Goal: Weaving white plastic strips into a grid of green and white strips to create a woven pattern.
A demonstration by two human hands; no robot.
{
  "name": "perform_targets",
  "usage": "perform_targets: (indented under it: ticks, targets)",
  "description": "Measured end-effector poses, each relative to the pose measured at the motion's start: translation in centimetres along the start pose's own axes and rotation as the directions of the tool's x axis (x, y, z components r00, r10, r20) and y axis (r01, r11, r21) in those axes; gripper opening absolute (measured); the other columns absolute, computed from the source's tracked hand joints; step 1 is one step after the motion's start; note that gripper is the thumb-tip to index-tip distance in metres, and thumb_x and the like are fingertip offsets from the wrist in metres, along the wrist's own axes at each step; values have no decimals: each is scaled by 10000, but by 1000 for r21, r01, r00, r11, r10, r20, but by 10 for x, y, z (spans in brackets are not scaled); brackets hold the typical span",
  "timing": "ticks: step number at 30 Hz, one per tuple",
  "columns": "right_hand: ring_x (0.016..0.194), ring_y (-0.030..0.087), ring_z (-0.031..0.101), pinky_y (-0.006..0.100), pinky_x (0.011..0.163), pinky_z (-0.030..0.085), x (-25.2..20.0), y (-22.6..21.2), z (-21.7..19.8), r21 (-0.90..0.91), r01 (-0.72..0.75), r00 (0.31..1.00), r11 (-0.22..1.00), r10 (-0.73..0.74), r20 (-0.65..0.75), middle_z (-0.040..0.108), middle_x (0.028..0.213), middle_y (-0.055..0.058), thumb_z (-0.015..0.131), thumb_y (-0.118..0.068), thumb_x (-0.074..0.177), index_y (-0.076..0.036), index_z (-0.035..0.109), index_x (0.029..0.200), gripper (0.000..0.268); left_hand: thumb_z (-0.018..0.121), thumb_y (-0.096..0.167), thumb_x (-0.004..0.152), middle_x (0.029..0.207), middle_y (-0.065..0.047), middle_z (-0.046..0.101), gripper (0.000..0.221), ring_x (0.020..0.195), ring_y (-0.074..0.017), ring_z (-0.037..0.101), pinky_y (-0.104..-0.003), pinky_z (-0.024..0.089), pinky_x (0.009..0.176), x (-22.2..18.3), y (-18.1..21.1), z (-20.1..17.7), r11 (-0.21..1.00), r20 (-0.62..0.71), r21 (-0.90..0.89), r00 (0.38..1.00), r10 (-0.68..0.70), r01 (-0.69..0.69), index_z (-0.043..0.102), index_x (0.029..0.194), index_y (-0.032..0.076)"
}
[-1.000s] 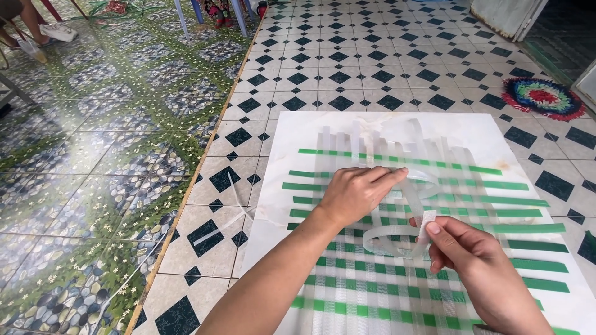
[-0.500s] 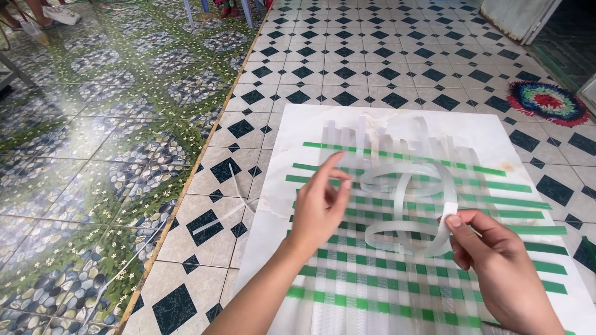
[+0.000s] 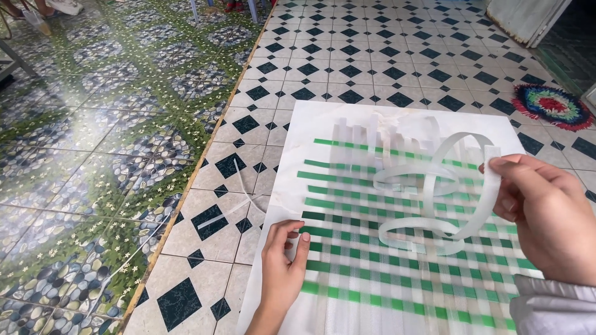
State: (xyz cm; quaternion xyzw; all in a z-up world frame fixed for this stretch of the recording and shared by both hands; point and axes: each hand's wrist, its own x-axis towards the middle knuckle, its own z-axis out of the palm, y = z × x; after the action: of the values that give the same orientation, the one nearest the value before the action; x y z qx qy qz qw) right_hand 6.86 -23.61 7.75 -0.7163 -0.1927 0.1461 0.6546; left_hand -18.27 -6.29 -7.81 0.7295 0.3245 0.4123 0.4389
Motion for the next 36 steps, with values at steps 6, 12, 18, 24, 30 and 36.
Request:
perform_targets:
  ticks: [6, 12, 18, 24, 30, 36]
  targets:
    - [537, 147, 247, 301, 478, 192, 8, -19, 1, -40, 57, 998, 998, -57, -9, 354, 632, 52, 566, -126, 995, -17, 581, 927, 129, 580, 310, 911, 1045, -3, 642, 235, 886, -140, 664, -262, 518, 765, 1, 2, -4, 998, 2, -40, 999, -54, 54, 675, 1050, 146]
    - [518, 127, 250, 279, 460, 168, 8, -31, -2, -68, 133, 990, 989, -130, 47, 331, 589, 55, 538, -143, 1007, 12, 587, 920, 184, 577, 306, 912, 1056, -5, 649, 235, 885, -142, 663, -268, 524, 777, 0, -1, -2, 998, -11, -52, 1000, -26, 25, 679, 1041, 138]
    - [524, 145, 266, 287, 466, 211, 12, -27, -6, -149, 145, 989, 978, -143, 24, 322, 568, 59, 548, -166, 1046, -3, 623, 951, 203, 570, 310, 916, 1048, 4, 650, 231, 876, -133, 642, -263, 519, 767, 0, -2, -3, 998, -21, -60, 1000, -20, 18, 684, 1025, 141]
    - [537, 157, 262, 309, 469, 209, 7, -23, -4, -152, 87, 996, 985, -87, 7, 352, 619, 70, 555, -138, 1035, 6, 623, 958, 176, 582, 292, 912, 1046, 3, 648, 214, 862, -135, 658, -265, 514, 764, -1, -1, -2, 997, -18, -73, 1000, -18, 17, 686, 1020, 139]
    - [539, 151, 257, 305, 481, 184, 1, 3, 0, -15, -10, 999, 1000, 10, 34, 323, 615, 52, 532, -109, 1011, 18, 570, 877, 188, 577, 288, 915, 1035, 4, 652, 213, 890, -127, 649, -265, 513, 774, -1, 0, -2, 998, -23, -64, 1000, 2, -3, 689, 1010, 134]
    - [562, 201, 262, 328, 510, 207, -14, 23, 8, -152, -137, 990, 979, 142, 22, 341, 626, 97, 531, -127, 1024, 35, 595, 838, 255, 579, 298, 914, 1043, 9, 650, 218, 845, -132, 662, -263, 507, 754, -1, -1, -3, 998, -10, -59, 1000, -19, 19, 689, 1016, 140]
